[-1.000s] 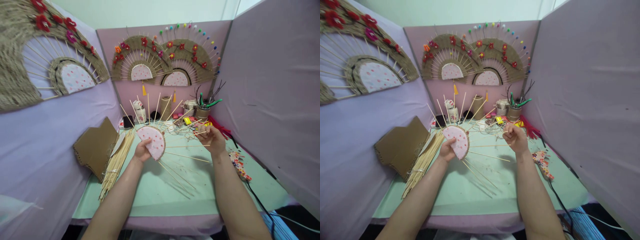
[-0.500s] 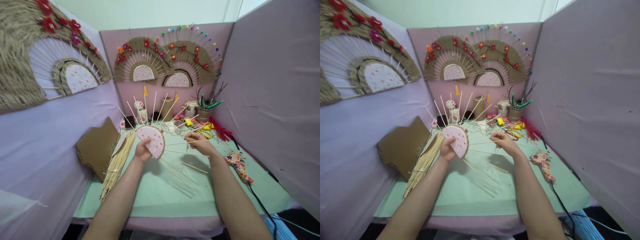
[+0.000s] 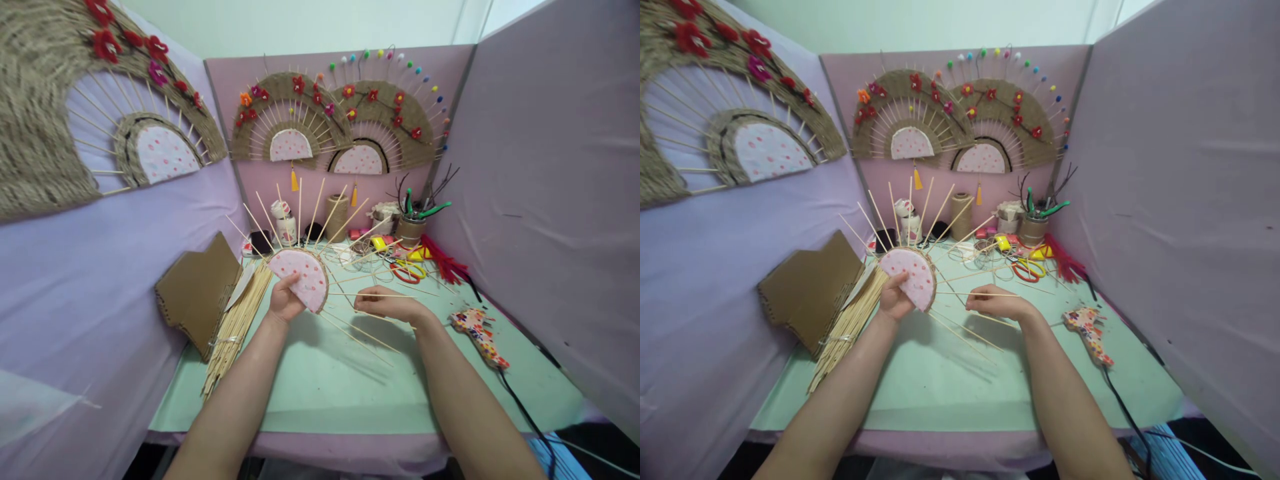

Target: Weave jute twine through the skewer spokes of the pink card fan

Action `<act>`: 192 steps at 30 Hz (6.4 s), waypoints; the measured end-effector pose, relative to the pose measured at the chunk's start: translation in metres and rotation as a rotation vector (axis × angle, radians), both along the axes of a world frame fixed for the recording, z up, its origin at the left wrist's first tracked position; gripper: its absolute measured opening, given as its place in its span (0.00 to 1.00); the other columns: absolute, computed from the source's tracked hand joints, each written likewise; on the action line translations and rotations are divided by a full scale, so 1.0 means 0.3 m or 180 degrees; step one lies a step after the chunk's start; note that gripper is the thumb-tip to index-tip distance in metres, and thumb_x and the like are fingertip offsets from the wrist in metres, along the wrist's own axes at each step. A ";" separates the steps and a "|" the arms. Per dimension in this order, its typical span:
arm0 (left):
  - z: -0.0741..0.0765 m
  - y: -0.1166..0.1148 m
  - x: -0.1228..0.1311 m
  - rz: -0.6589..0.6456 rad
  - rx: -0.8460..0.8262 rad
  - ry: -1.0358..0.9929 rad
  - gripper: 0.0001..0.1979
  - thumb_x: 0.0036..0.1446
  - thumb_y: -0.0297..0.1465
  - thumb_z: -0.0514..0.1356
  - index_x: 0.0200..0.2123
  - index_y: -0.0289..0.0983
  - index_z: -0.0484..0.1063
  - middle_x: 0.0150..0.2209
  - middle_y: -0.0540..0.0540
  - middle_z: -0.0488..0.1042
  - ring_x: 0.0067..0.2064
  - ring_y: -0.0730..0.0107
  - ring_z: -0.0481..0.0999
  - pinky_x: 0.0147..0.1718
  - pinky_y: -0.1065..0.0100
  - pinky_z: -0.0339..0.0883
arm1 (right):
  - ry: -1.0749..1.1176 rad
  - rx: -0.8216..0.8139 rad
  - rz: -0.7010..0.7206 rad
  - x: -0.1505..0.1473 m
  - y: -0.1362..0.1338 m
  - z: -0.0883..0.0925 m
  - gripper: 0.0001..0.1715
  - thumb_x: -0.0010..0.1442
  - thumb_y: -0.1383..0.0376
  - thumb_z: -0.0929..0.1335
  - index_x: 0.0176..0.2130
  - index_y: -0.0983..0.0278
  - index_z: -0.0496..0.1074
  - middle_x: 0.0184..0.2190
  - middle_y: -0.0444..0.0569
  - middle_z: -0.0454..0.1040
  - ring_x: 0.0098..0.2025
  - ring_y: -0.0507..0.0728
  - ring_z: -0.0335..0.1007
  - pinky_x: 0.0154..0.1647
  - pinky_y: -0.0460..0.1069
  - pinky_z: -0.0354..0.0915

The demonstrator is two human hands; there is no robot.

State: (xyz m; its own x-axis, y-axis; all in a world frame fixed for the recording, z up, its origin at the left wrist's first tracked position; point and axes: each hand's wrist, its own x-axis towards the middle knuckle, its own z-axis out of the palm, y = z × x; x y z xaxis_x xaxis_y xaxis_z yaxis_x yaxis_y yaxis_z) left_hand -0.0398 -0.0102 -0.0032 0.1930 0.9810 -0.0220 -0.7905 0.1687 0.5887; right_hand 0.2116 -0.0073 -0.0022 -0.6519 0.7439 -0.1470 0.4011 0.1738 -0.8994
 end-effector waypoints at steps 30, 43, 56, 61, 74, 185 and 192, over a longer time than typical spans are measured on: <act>0.004 -0.010 0.032 -0.0410 0.0387 -0.0074 0.24 0.49 0.28 0.55 0.52 0.33 0.66 0.51 0.38 0.72 0.57 0.51 0.66 0.56 0.47 0.56 | 0.1500 0.0588 -0.1129 -0.090 0.028 -0.061 0.14 0.48 0.59 0.71 0.30 0.62 0.64 0.51 0.50 0.66 0.56 0.59 0.58 0.52 0.55 0.57; -0.003 -0.004 0.045 -0.0269 0.0103 -0.0123 0.26 0.52 0.29 0.54 0.56 0.30 0.63 0.49 0.36 0.73 0.56 0.55 0.68 0.56 0.52 0.58 | 0.2141 0.0429 -0.2301 -0.061 0.080 -0.080 0.09 0.50 0.57 0.66 0.28 0.61 0.67 0.40 0.47 0.72 0.45 0.56 0.66 0.45 0.52 0.61; -0.015 -0.023 0.106 0.0110 -0.0498 0.0042 0.31 0.40 0.16 0.54 0.52 0.31 0.67 0.33 0.44 0.79 0.43 0.58 0.77 0.54 0.54 0.62 | 0.2520 0.0334 -0.1703 -0.202 -0.024 -0.073 0.16 0.48 0.59 0.71 0.38 0.59 0.68 0.32 0.46 0.71 0.31 0.53 0.66 0.31 0.49 0.63; -0.008 -0.029 0.135 0.0258 -0.0612 0.0126 0.27 0.43 0.14 0.55 0.49 0.32 0.69 0.30 0.47 0.79 0.33 0.67 0.78 0.51 0.62 0.65 | 0.2294 0.0629 -0.2115 -0.189 -0.021 -0.070 0.11 0.50 0.59 0.70 0.34 0.60 0.74 0.27 0.45 0.70 0.25 0.51 0.60 0.26 0.48 0.58; -0.023 -0.070 0.153 -0.0563 -0.0478 -0.0130 0.21 0.49 0.23 0.56 0.49 0.30 0.68 0.39 0.38 0.78 0.46 0.56 0.76 0.51 0.50 0.63 | 0.2530 0.1456 -0.1809 -0.188 -0.035 -0.062 0.07 0.53 0.63 0.69 0.34 0.61 0.77 0.32 0.47 0.73 0.33 0.53 0.69 0.36 0.49 0.66; 0.030 -0.046 0.079 -0.0511 0.0052 -0.0442 0.21 0.58 0.29 0.52 0.56 0.38 0.64 0.42 0.42 0.75 0.45 0.65 0.74 0.44 0.62 0.67 | 0.0029 0.0311 0.0807 -0.184 -0.062 -0.079 0.14 0.52 0.58 0.68 0.30 0.67 0.74 0.21 0.41 0.68 0.23 0.47 0.57 0.22 0.42 0.53; 0.025 -0.038 0.074 -0.0492 0.0037 -0.0479 0.22 0.58 0.28 0.52 0.57 0.38 0.63 0.43 0.42 0.75 0.45 0.65 0.74 0.41 0.63 0.68 | 0.0065 0.0300 0.0870 -0.182 -0.060 -0.085 0.15 0.52 0.57 0.68 0.30 0.67 0.75 0.21 0.42 0.69 0.24 0.48 0.58 0.23 0.42 0.53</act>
State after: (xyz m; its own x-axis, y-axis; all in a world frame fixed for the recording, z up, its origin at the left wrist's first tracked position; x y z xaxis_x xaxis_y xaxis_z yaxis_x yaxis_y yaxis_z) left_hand -0.0176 -0.0215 0.0044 0.3414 0.9394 0.0295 -0.8348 0.2887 0.4687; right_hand 0.1570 -0.0253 -0.0277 -0.8323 0.5499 -0.0703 0.3099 0.3563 -0.8815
